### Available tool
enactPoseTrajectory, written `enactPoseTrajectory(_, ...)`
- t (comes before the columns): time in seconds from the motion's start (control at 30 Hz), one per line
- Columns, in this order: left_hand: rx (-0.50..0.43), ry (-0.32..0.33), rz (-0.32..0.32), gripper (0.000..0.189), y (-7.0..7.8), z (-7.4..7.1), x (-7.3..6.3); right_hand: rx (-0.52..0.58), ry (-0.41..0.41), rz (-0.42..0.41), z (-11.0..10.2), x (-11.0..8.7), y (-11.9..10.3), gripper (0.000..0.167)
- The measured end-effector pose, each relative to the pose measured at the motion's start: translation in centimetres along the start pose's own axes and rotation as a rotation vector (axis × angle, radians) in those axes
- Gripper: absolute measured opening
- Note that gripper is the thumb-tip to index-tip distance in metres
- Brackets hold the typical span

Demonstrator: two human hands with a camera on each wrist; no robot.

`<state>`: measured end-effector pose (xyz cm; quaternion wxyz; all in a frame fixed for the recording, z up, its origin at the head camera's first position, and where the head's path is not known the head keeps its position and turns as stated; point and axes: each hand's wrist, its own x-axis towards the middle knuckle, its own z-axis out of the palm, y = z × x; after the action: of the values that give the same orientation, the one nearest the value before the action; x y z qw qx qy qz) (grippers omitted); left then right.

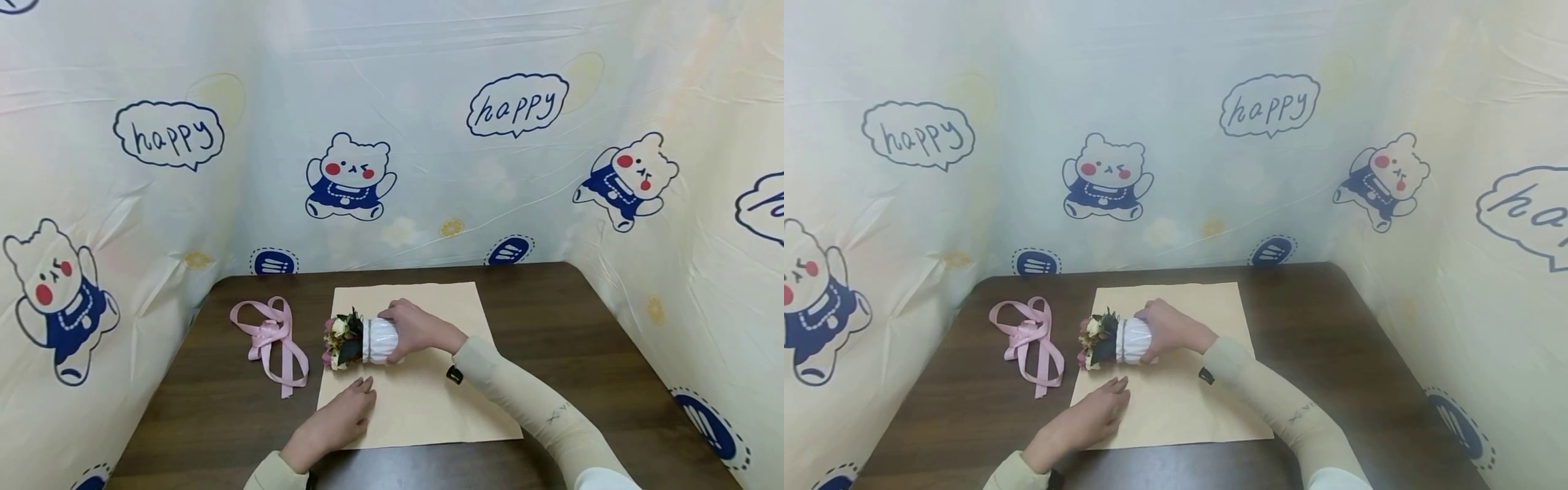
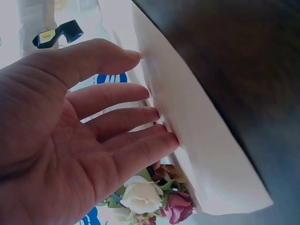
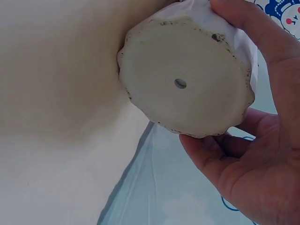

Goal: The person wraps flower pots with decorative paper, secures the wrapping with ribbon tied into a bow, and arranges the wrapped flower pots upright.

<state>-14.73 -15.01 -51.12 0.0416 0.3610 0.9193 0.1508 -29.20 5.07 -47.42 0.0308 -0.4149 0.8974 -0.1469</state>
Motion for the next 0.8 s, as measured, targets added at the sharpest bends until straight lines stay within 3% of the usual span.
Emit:
enactPoseTrajectory(0.43, -0.006, -0.017, -0.004, 0.027, 0.31, -0.39, -0.08, -0.032, -0.036, 0.022, -0.78, -0.20, -0.50, 0.066)
enactPoseTrajectory(0.8, 0.014, -0.006, -0.010, 0.028, 0.49, -0.27, -0.20, 0.026, -0.023, 0.031, -0.68, -0.53, 0.23, 0.067)
